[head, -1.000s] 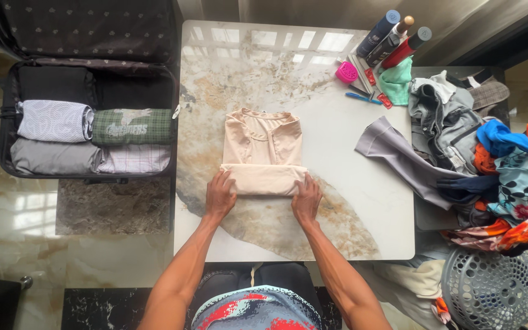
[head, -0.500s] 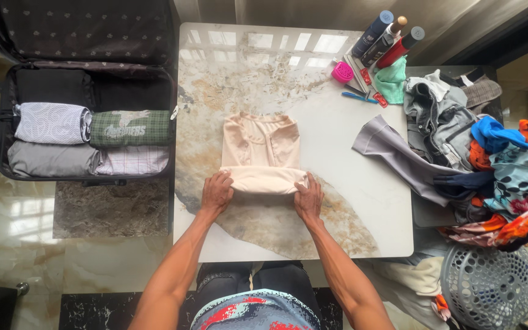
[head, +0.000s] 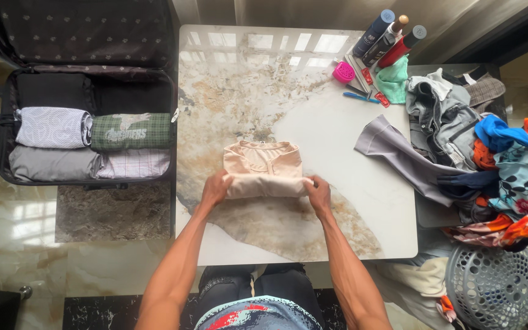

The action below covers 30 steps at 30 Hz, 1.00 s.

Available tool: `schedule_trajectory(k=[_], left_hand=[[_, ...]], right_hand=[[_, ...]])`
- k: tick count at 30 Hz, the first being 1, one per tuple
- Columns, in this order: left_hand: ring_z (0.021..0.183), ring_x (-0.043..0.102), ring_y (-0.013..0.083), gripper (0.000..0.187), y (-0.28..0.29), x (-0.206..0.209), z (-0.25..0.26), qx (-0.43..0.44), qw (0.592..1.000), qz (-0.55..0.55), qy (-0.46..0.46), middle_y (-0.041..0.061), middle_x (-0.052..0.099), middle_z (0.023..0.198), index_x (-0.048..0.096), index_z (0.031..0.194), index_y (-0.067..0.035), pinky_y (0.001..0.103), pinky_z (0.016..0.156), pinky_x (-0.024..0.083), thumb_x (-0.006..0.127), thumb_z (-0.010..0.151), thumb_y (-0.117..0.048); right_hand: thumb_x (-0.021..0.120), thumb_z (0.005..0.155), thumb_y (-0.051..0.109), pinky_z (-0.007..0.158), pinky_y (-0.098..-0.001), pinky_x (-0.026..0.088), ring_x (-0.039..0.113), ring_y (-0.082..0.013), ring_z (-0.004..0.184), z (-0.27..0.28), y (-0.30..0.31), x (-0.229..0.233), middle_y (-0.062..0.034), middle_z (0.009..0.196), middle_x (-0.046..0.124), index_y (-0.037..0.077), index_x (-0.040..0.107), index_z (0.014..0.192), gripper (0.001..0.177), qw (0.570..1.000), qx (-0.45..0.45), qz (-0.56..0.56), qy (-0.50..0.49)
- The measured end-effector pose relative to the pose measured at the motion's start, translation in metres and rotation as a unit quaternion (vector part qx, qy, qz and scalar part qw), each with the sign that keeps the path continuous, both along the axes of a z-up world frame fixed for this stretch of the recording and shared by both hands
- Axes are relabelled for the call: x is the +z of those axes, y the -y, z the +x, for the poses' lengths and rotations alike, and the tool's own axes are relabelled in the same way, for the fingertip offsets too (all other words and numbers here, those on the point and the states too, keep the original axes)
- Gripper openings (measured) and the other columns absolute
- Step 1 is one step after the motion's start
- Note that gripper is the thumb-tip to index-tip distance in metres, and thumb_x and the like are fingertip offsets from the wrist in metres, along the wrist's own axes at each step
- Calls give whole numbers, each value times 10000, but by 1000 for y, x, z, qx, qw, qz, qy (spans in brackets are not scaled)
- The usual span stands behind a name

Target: The person packs a suitcase by placing a rolled garment inside and then folding a t-shirt on a table before rolling it up.

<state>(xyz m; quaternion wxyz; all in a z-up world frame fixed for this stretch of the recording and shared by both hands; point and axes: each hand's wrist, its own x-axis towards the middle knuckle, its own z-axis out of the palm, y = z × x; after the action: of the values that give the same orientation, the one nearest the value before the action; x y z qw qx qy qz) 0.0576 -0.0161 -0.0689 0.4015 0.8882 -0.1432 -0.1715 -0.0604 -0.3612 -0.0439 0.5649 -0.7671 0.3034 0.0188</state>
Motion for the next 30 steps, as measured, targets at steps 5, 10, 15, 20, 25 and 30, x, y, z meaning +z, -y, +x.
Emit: schedule_trajectory(k=[5, 10, 15, 20, 25, 30], left_hand=[[960, 703, 414, 447, 20, -11, 7, 266, 955, 10, -134, 250, 734, 982, 707, 1013, -5, 459, 825, 522, 749, 816, -404], [901, 681, 451, 346, 28, -1, 2, 263, 961, -56, -68, 271, 708, 948, 626, 1056, 11, 491, 798, 502, 650, 934, -312], [885, 652, 491, 274, 41, 2, 21, 268, 958, -98, 5, 286, 682, 929, 551, 1120, -29, 537, 756, 479, 563, 1013, -281], [820, 610, 549, 225, 52, -10, 38, 240, 967, -6, 80, 306, 655, 824, 462, 1098, -45, 618, 686, 407, 487, 1072, -266], [791, 613, 548, 212, 54, -18, 50, 250, 965, 0, 78, 298, 656, 800, 449, 1110, -73, 626, 655, 408, 459, 1084, -283], [786, 620, 551, 244, 51, -29, 55, 226, 968, 93, 59, 289, 670, 793, 430, 1118, -91, 644, 651, 421, 461, 1083, -329]], right_hand=[[799, 811, 243, 589, -317, 472, 603, -129, 665, 30, -8, 16, -45, 769, 692, 45, 740, 1044, 311, 995, -60, 30, -80], [757, 874, 240, 620, -318, 475, 602, -150, 694, 44, -6, -4, -80, 806, 710, 10, 745, 1001, 263, 994, -76, -24, -78], [598, 994, 262, 713, -393, 509, 656, -233, 780, 63, -7, -21, -137, 860, 716, 57, 616, 1085, 224, 994, -70, -73, 31], [569, 1012, 252, 741, -455, 506, 668, -325, 803, 87, -11, -32, -198, 882, 705, 46, 590, 1102, 226, 991, -68, -110, 25], [537, 1011, 247, 739, -471, 502, 667, -353, 799, 103, -9, -33, -196, 883, 696, 53, 568, 1116, 223, 990, -102, -94, 17], [534, 1022, 251, 754, -507, 488, 670, -400, 809, 105, -5, -47, -229, 853, 691, 40, 570, 1077, 220, 989, -61, -135, -17]])
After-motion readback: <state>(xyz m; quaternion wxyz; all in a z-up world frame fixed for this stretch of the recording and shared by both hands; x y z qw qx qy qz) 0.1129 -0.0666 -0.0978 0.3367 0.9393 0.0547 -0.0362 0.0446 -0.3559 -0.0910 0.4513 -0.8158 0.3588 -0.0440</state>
